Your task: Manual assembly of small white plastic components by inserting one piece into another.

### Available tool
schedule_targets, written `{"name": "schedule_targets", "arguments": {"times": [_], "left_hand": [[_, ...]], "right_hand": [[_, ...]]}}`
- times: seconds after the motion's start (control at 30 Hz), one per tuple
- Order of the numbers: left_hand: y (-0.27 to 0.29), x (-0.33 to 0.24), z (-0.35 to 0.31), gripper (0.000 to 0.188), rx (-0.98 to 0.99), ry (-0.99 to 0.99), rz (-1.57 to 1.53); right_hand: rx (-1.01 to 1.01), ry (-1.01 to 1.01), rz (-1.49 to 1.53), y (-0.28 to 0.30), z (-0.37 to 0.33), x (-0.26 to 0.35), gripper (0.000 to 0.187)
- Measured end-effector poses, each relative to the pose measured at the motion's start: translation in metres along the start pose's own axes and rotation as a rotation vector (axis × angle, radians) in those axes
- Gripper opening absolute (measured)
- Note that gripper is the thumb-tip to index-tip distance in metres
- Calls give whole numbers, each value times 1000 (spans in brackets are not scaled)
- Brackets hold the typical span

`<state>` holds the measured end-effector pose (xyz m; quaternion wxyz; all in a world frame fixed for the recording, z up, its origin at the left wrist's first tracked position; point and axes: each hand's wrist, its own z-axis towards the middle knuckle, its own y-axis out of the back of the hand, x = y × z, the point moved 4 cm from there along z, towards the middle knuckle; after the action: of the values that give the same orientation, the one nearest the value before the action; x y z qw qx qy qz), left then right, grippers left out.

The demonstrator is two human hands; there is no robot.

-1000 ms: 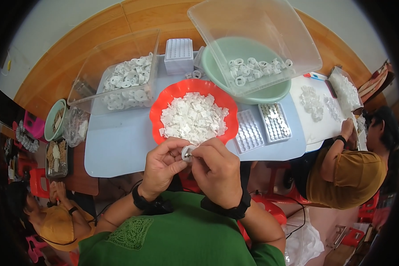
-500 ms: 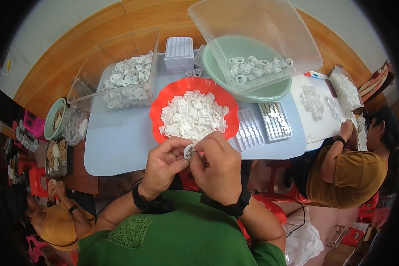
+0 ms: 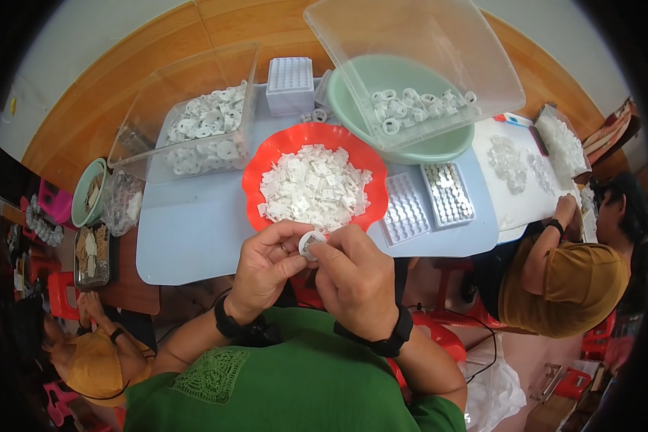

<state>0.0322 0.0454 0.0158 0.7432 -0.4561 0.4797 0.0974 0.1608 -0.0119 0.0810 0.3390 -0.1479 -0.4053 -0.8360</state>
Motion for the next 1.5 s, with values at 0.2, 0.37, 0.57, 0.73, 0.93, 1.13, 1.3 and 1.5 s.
{"name": "schedule_targets", "arguments": {"times": [0.2,0.37,0.57,0.73,0.93,1.13,1.3,1.5], "left_hand": [[1,2,-2,36,28,-9,61],[1,3,-2,36,11,-4,66],[0,2,0,36,19,6,48],[-1,4,-1,37,-31,16,68],[0,3,0,38,39,-50,124],[3,4,-3,37,36,-80,217],[1,0,-4,39,54,-123,268],[-1,-3,-4,40,91,-120,327]], "right_hand": [[36,21,-7,-2,1,-2,28],[60,12,-12,-1,3,-3,26],[-50,-258,188,16,1,-13,20],[-16,-148,154,6,0,-3,19],[-2,-116,122,3,-1,-3,18],[-7,-73,108,-1,-3,-3,18],[-4,-53,109,-2,-6,-5,17],[29,-96,132,2,-4,-6,17]]}}
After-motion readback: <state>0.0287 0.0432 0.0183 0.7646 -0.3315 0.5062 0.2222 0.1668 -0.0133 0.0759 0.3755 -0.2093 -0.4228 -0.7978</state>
